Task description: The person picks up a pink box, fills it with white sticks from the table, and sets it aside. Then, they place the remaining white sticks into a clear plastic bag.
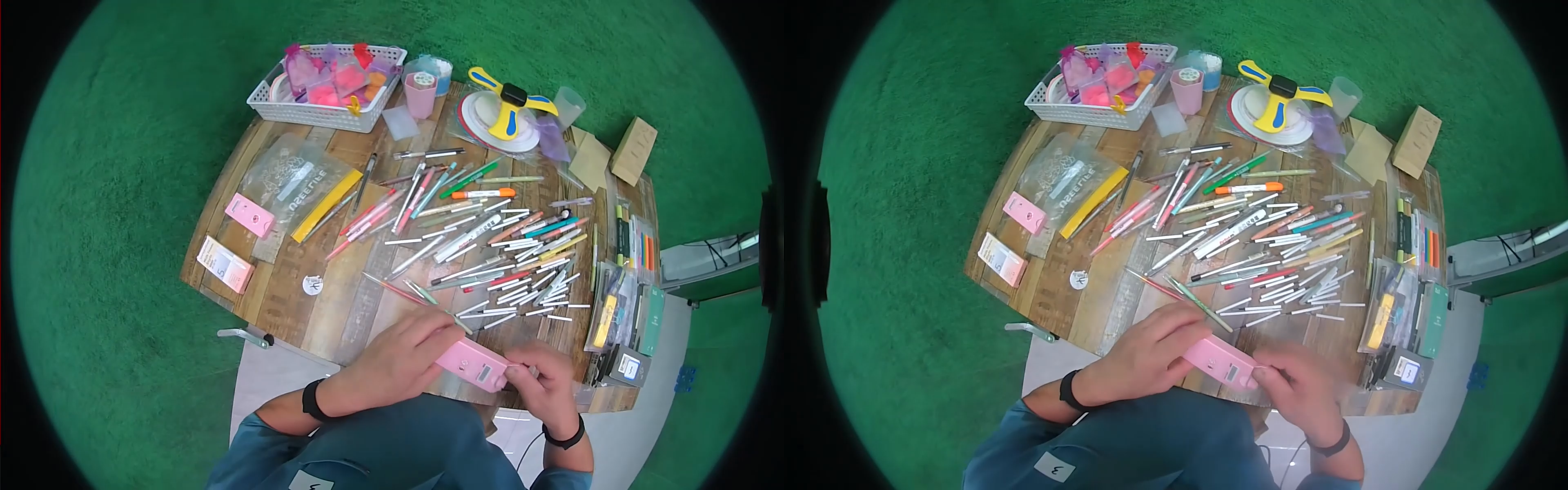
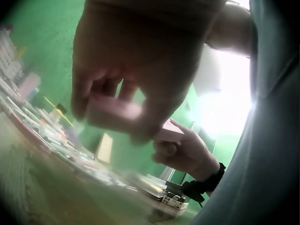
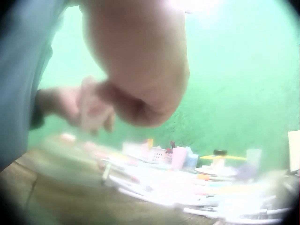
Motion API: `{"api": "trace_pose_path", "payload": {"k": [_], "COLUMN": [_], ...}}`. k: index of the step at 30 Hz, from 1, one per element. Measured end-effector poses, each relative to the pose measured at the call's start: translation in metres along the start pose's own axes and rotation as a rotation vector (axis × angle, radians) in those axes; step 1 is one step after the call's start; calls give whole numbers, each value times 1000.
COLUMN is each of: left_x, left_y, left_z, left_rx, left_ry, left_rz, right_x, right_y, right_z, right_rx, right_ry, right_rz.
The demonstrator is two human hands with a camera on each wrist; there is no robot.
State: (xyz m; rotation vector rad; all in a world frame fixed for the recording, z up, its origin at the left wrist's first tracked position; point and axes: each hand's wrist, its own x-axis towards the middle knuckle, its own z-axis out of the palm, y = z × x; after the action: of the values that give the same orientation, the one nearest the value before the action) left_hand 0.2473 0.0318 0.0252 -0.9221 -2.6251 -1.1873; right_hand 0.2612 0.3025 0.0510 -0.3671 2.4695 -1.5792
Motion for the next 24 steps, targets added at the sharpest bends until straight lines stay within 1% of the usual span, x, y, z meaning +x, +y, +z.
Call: {"api": "trace_pose_path", "payload": {"k": [2, 3, 5, 6, 8, 9, 11, 12, 14, 15, 17, 18, 20, 21, 23, 24], "left_x": [-4, -5, -8, -10, -14, -16, -19, -20, -23, -22, -19, -18, -17, -16, -12, -10], "left_y": [-1, -2, -4, -4, -4, -5, -7, -9, -11, -11, -11, -12, -13, -13, -12, -12], "left_z": [3, 4, 4, 3, 0, -2, -6, -8, -10, -14, -24, -25, -27, -27, -27, -26], "left_rx": [-161, -163, -265, -266, -316, -316, -463, -467, -613, -617, -645, -647, -616, -616, -594, -592], "left_ry": [-3, 1, -67, -62, -124, -115, -245, -236, -297, -293, -425, -425, -451, -455, -512, -518], "left_rz": [-40, -39, -43, -41, -96, -96, -193, -192, -212, -205, -218, -207, -176, -172, -145, -142], "right_x": [-1, -2, -4, -6, -11, -8, -4, -5, -10, -10, -8, -6, -2, -1, 0, -1], "right_y": [-2, -2, 1, 2, 0, -4, -10, -10, -8, -13, -26, -31, -40, -42, -44, -46], "right_z": [-3, -1, 4, 8, 18, 22, 28, 26, 19, 19, 15, 10, -3, -8, -18, -19], "right_rx": [-97, -101, 28, 24, 603, 597, 555, 548, 102, 94, 62, 53, -62, -63, -146, -144], "right_ry": [-10, -11, 6, 5, 149, 144, 199, 194, 100, 100, -5, 1, -222, -218, -349, -342], "right_rz": [-145, -146, -102, -105, 325, 322, 93, 91, -168, -170, -233, -234, -257, -256, -267, -267]}}
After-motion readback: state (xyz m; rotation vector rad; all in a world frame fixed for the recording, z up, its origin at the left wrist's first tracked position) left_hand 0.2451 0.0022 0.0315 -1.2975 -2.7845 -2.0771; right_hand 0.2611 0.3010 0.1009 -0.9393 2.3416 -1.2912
